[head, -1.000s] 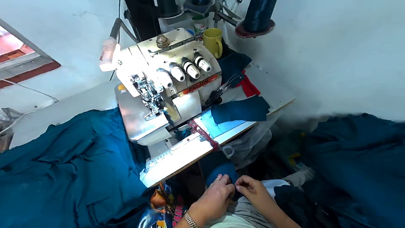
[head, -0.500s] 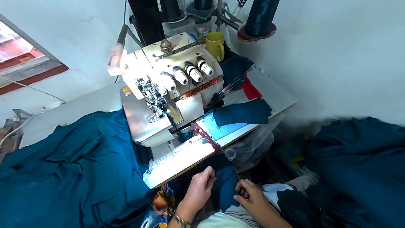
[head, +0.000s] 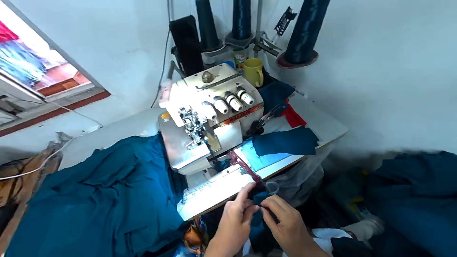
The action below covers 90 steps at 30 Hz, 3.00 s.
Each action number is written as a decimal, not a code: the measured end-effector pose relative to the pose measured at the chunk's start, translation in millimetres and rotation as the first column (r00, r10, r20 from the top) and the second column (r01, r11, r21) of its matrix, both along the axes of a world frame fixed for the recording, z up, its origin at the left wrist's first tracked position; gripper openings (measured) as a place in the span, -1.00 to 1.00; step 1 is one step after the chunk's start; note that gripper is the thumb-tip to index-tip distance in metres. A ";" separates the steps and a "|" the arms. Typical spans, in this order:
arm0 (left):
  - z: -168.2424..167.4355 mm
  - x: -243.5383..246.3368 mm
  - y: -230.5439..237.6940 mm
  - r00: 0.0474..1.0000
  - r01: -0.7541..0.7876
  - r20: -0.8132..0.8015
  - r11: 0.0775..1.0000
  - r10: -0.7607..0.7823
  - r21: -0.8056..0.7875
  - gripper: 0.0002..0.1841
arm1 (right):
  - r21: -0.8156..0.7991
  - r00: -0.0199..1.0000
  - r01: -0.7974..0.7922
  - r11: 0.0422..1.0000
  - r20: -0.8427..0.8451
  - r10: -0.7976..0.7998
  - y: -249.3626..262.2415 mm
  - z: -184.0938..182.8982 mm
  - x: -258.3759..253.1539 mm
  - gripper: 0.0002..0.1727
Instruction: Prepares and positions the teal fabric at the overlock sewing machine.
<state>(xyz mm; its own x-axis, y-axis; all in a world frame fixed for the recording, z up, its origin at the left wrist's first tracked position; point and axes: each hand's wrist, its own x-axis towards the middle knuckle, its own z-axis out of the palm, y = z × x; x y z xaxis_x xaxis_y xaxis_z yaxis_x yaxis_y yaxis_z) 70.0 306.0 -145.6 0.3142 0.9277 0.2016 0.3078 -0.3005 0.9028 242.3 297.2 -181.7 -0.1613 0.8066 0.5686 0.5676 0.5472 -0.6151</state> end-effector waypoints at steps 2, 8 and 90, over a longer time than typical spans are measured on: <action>5.9 -0.1 -7.2 0.998 -0.034 -0.050 0.999 0.035 0.030 -0.49 | 0.092 0.993 0.036 0.995 0.112 -0.047 -0.8 1.9 -9.9 -0.82; 16.4 -10.6 -10.8 0.994 -0.099 0.040 0.995 0.099 -0.002 -0.40 | -0.047 1.000 0.005 0.999 0.001 -0.005 -2.0 17.7 -25.8 -0.83; 45.2 -268.5 14.9 0.841 -0.539 0.056 0.821 0.539 0.190 -0.86 | -0.460 0.615 -0.729 0.508 -0.765 0.191 106.7 70.2 -288.4 -0.95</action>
